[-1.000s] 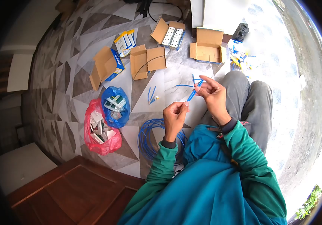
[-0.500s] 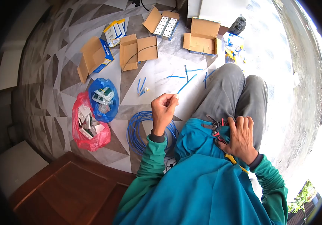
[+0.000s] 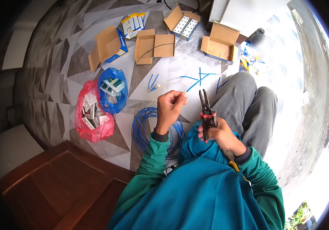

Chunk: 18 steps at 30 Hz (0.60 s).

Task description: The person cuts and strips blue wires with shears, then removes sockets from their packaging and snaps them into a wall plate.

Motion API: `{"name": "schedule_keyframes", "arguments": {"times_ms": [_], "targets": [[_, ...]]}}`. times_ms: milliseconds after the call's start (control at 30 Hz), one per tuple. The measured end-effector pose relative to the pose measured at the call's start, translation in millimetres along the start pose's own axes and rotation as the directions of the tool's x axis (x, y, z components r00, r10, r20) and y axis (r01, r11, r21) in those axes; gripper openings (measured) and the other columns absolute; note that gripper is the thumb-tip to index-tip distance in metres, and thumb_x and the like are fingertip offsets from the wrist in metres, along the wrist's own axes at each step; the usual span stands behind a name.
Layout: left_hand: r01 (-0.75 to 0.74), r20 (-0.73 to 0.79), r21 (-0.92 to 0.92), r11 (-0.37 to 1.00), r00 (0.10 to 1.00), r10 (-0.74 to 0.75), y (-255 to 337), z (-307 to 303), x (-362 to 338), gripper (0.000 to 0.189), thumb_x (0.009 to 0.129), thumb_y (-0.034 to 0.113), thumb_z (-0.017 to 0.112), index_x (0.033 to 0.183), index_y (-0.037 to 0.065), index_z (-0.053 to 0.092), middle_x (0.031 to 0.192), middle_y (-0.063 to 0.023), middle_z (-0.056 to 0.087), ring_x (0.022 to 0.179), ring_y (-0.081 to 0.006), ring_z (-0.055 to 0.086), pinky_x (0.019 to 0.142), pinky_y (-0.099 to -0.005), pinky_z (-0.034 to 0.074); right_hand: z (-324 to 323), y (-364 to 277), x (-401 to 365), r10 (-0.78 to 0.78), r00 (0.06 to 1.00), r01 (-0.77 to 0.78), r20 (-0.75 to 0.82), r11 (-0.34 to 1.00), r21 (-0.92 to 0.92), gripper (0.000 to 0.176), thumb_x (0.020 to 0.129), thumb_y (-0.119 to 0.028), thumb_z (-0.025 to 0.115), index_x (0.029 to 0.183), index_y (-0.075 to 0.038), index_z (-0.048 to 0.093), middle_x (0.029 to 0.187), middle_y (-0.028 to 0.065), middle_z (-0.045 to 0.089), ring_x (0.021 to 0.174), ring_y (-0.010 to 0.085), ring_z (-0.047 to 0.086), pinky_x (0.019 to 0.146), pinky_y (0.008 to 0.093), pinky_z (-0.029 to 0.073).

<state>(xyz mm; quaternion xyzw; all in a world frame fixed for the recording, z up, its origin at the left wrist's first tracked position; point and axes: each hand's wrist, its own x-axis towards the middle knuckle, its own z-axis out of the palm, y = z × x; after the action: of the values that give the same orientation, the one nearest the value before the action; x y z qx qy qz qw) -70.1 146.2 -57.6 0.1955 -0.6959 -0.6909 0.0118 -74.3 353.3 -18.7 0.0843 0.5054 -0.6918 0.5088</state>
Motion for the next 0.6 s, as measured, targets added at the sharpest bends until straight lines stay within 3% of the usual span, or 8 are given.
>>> {"name": "schedule_keyframes", "arguments": {"times_ms": [67, 200, 267, 400, 467, 600], "targets": [[-0.012, 0.028, 0.014, 1.0, 1.0, 0.012, 1.6, -3.3, 1.1, 0.018, 0.089, 0.014, 0.065, 0.082, -0.004, 0.065, 0.066, -0.0012, 0.062, 0.059, -0.0026, 0.053, 0.052, -0.0187, 0.04, 3.3, 7.0, 16.1, -0.043, 0.998, 0.025, -0.04, 0.933, -0.359, 0.046, 0.081, -0.01, 0.048, 0.126, 0.002, 0.046, 0.09, 0.0068, 0.056, 0.083, 0.0157, 0.054, 0.073, 0.0298, 0.044], [-0.02, 0.085, -0.021, 1.0, 0.996, 0.022, -1.6, -4.9, 3.0, 0.018, 0.089, 0.013, 0.065, 0.082, -0.003, 0.065, 0.066, -0.0015, 0.062, 0.059, -0.0028, 0.053, 0.052, -0.0188, 0.04, 2.0, 4.1, 32.1, -0.082, 0.996, 0.061, -0.043, 0.926, -0.371, 0.041, 0.077, -0.008, 0.051, 0.116, 0.004, 0.051, 0.086, 0.0066, 0.056, 0.081, 0.015, 0.053, 0.072, 0.0283, 0.043], [0.017, 0.15, 0.051, 0.999, 0.988, -0.024, 3.1, -6.8, 2.5, 0.017, 0.088, 0.012, 0.065, 0.082, -0.004, 0.064, 0.066, -0.0023, 0.062, 0.059, -0.0031, 0.053, 0.051, -0.0194, 0.04, 2.1, -1.8, 34.6, -0.017, 0.999, -0.001, -0.041, 0.909, -0.416, 0.037, 0.076, -0.009, 0.052, 0.111, 0.005, 0.053, 0.086, 0.0084, 0.056, 0.08, 0.0163, 0.051, 0.074, 0.0285, 0.042], [-0.005, 0.192, 0.036, 0.999, 0.981, -0.002, -1.3, -6.2, 4.3, 0.016, 0.088, 0.011, 0.065, 0.082, -0.004, 0.064, 0.067, -0.0032, 0.062, 0.058, -0.0034, 0.052, 0.05, -0.02, 0.039, 0.2, -4.3, 43.1, -0.013, 0.998, -0.015, -0.058, 0.888, -0.459, 0.037, 0.076, -0.01, 0.052, 0.11, 0.005, 0.053, 0.084, 0.0096, 0.056, 0.079, 0.0187, 0.052, 0.074, 0.0305, 0.042], [-0.032, 0.207, 0.062, 0.998, 0.978, 0.018, -4.7, -9.2, 6.6, 0.016, 0.087, 0.01, 0.065, 0.081, -0.005, 0.063, 0.065, -0.0036, 0.062, 0.057, -0.0035, 0.051, 0.049, -0.0207, 0.038, 2.1, -9.5, 43.9, -0.007, 1.0, 0.001, -0.011, 0.868, -0.496, 0.035, 0.077, -0.005, 0.047, 0.111, 0.003, 0.052, 0.086, 0.0062, 0.054, 0.076, 0.0133, 0.048, 0.069, 0.0249, 0.04], [-0.021, 0.222, 0.059, 0.998, 0.975, 0.007, 5.0, -12.4, 6.3, 0.016, 0.087, 0.01, 0.065, 0.081, -0.005, 0.063, 0.063, -0.0035, 0.061, 0.056, -0.0034, 0.05, 0.048, -0.0209, 0.037, 9.5, -17.1, 40.1, -0.008, 0.999, -0.018, -0.043, 0.829, -0.558, 0.033, 0.077, -0.006, 0.05, 0.109, 0.003, 0.052, 0.087, 0.0063, 0.054, 0.078, 0.0144, 0.049, 0.071, 0.027, 0.041]]}}
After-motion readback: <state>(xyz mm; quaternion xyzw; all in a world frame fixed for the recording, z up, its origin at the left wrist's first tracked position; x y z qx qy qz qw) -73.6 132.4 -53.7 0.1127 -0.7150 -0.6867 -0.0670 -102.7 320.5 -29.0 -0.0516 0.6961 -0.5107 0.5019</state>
